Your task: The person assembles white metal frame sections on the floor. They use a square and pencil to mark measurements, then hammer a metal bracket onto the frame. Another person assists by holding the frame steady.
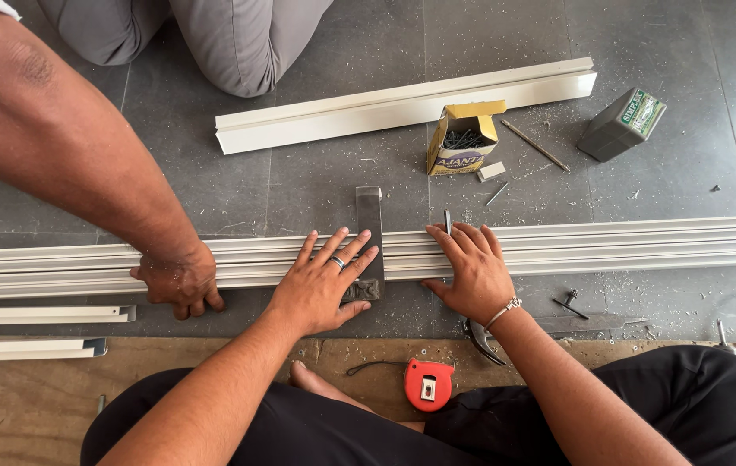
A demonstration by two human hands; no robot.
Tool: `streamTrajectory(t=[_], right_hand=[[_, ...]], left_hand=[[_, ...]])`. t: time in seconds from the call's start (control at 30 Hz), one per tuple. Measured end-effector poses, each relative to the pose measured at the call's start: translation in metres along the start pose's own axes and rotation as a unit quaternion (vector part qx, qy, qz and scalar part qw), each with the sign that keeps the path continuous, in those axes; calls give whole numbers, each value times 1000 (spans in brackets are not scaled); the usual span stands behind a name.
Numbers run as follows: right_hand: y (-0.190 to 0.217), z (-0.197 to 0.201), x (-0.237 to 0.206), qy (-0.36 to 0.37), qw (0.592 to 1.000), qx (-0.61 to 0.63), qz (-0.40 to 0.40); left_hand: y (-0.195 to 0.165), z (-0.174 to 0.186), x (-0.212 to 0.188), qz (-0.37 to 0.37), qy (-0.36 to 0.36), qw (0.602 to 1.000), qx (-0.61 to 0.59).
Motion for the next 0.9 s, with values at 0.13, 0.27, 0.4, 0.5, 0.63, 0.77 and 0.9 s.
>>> streamTrajectory(t=[0.13,0.27,0.4,0.5,0.63,0.77,0.9], right_hand=[[0,0,-2,-12,1000,9,10],[0,1,-3,-18,1000,21,14],[1,1,-3,-31,999,19,22],[1,1,-4,-37,999,19,30],[0,-1,-4,-30,999,20,22],[0,-1,-4,-34,999,21,24],[0,-2,-4,-30,999,23,21]], left_hand=[[0,0,-1,0,-4,1000,-2],[1,-2,-2,1,-4,1000,-9],[0,0,-2,-6,-21,1000,-3],[-1,-2,-1,-3,-8,1000,-9],[-1,-2,0,2,0,1000,-8],[-1,-2,0,2,2,1000,-11],[-1,-3,0,2,-3,1000,-9]])
Point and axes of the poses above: each hand's wrist, its own x-axis towards the middle knuckle, its own z-axis out of the back of the hand, y = z × x, the point moved 6 cm from there along x, towards the middle knuckle, and after that the axes turned 14 degrees about y, right-handed, at the moved point
